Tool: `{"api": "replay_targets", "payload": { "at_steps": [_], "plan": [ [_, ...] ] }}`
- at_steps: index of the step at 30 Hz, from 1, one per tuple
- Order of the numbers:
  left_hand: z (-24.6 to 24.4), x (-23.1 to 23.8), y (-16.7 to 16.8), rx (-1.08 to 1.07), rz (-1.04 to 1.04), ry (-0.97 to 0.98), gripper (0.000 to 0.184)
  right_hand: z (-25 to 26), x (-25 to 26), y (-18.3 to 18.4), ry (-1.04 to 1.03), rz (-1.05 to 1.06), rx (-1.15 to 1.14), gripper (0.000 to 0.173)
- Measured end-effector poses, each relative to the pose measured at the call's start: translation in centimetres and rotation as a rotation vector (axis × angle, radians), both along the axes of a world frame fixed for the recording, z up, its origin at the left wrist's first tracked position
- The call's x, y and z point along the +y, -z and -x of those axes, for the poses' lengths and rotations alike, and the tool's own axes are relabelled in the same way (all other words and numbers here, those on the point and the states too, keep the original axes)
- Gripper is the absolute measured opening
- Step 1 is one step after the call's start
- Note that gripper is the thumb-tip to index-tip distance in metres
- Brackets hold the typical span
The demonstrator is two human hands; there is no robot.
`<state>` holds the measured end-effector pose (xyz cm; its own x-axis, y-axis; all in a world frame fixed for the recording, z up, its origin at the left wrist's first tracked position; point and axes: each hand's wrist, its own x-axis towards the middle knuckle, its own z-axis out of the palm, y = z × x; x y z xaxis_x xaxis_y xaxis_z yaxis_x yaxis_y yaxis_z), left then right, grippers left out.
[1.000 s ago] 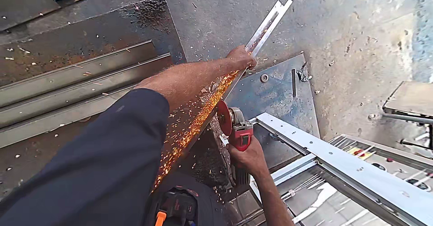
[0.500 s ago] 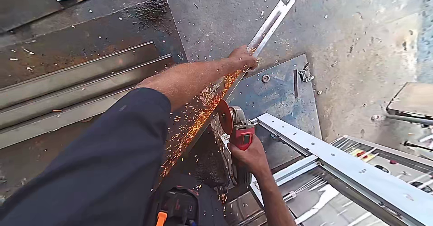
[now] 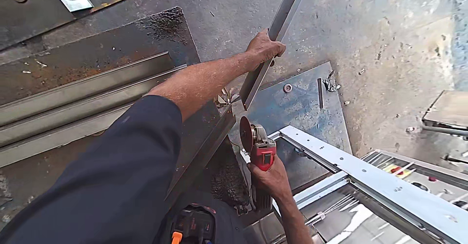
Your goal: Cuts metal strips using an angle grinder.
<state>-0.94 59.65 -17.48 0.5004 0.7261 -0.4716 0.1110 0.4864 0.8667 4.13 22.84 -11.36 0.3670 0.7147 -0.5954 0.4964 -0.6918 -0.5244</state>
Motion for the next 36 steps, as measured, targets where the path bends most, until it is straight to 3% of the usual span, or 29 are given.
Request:
{"api": "replay_targets", "payload": {
  "at_steps": [5,9,12,15,16,19,22,25,30,36],
  "plan": [
    [5.3,0.4,-6.4,-0.120,0.025,-0.099,0.053,-0.8,-3.2,-1.2,0.132,-0.030,0.061,0.071],
    [13.6,-4.1,-9.8,-0.076,-0.030,-0.057,0.050,-1.4,-6.5,-2.1,0.214,-0.075,0.117,0.070],
    [20.6,-11.2,-10.4,0.170,-0.238,0.026,0.064,-1.9,-9.0,-3.0,0.257,-0.090,0.148,0.072],
    [25.9,-21.5,-9.4,0.487,-0.296,0.072,0.048,-2.0,-11.1,-4.1,0.292,-0.143,0.159,0.070],
    [27.1,-25.1,-9.4,0.592,-0.272,0.102,0.045,-2.1,-11.9,-4.5,0.302,-0.151,0.167,0.070],
    [28.7,-34.0,-9.0,0.781,-0.197,0.193,0.060,-2.4,-14.2,-5.2,0.329,-0.183,0.210,0.068],
    [29.3,-39.2,-7.5,0.916,-0.214,0.223,0.073,-2.6,-16.6,-5.0,0.335,-0.208,0.224,0.065],
    [28.6,-40.7,-7.1,0.984,-0.265,0.251,0.075,-3.0,-18.8,-4.7,0.327,-0.243,0.226,0.064],
    [27.2,-41.3,-8.1,1.001,-0.251,0.305,0.060,-2.6,-21.6,-4.7,0.265,-0.267,0.296,0.057],
    [29.2,-38.6,-10.5,1.085,-0.368,0.351,0.044,-2.4,-23.6,-4.9,0.208,-0.273,0.283,0.056]
  ]
}}
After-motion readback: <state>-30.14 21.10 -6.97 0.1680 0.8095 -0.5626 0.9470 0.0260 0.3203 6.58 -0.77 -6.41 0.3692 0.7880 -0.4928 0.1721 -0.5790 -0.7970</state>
